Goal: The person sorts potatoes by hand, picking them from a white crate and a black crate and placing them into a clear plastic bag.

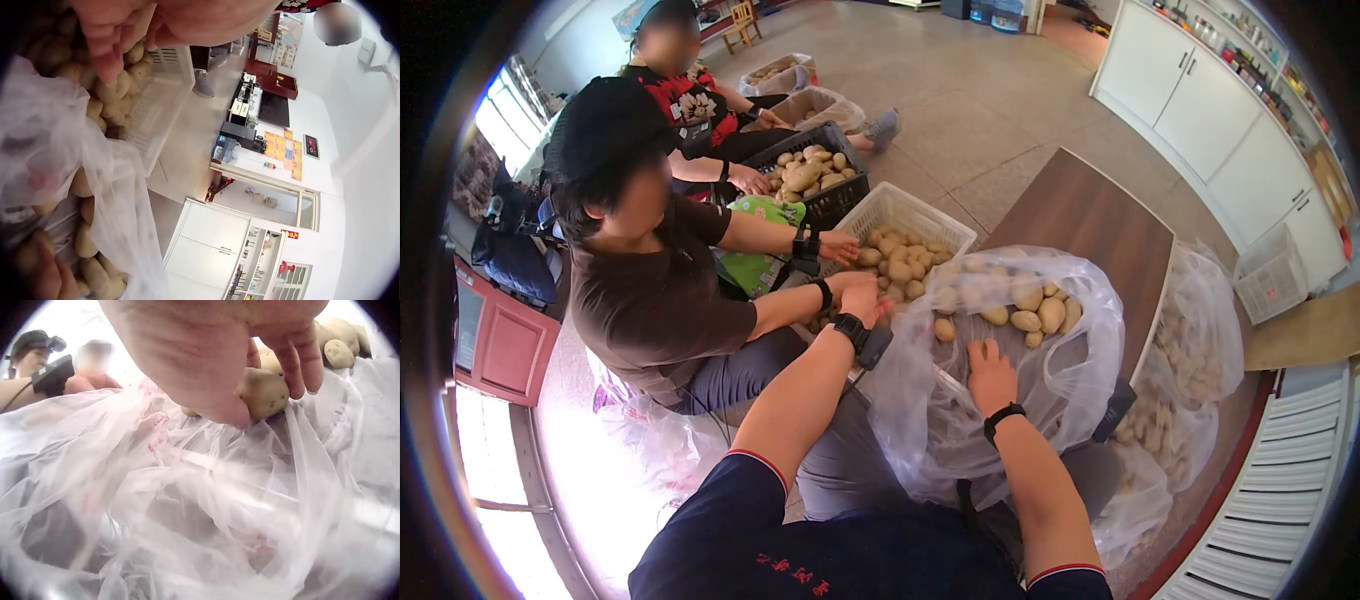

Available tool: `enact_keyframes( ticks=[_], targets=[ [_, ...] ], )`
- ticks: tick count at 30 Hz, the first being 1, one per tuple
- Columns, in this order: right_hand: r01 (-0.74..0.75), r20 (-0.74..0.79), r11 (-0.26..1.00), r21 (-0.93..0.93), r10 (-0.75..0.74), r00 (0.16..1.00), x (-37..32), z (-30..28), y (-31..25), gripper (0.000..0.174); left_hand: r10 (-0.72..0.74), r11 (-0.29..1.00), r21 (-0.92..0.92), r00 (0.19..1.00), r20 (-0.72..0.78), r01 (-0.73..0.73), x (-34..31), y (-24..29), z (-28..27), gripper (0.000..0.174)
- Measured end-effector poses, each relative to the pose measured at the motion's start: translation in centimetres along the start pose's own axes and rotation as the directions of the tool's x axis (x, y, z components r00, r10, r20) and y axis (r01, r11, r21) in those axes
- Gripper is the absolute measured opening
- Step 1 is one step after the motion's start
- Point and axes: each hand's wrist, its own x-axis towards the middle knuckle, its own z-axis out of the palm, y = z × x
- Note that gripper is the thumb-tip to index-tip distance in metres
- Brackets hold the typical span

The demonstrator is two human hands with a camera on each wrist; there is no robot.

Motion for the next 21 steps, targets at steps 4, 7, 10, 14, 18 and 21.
enact_keyframes(
  ticks=[4,7,10,14,18,21],
  targets=[
    [0.038,-0.061,0.999,0.016,-0.037,0.997,-1.8,0.0,0.4,0.049,-0.465,0.013,-0.986,0.874,0.142,0.167,-4.8,9.9,-5.3,0.022],
    [-0.012,-0.001,0.997,0.076,0.012,1.0,-2.9,-1.0,0.2,0.048,-0.366,0.051,-0.984,0.92,0.139,0.169,-5.4,11.9,-5.2,0.026],
    [-0.028,-0.002,0.991,0.131,0.029,1.0,-3.7,-1.3,0.2,0.046,-0.248,0.023,-0.984,0.954,0.165,0.176,-6.2,13.8,-4.2,0.026],
    [-0.064,-0.003,0.984,0.167,0.066,0.998,-4.2,-1.1,0.6,0.047,-0.07,0.111,-0.962,0.968,0.241,0.248,-7.6,15.4,-2.7,0.021],
    [-0.097,0.023,0.984,0.147,0.094,0.995,-4.5,-1.4,0.7,0.047,0.031,0.246,-0.921,0.947,0.32,0.303,-8.5,16.0,-2.3,0.016],
    [-0.086,0.002,0.985,0.15,0.087,0.996,-4.7,-1.7,0.6,0.047,0.034,0.261,-0.914,0.943,0.331,0.311,-8.5,15.9,-2.2,0.017]
  ],
)
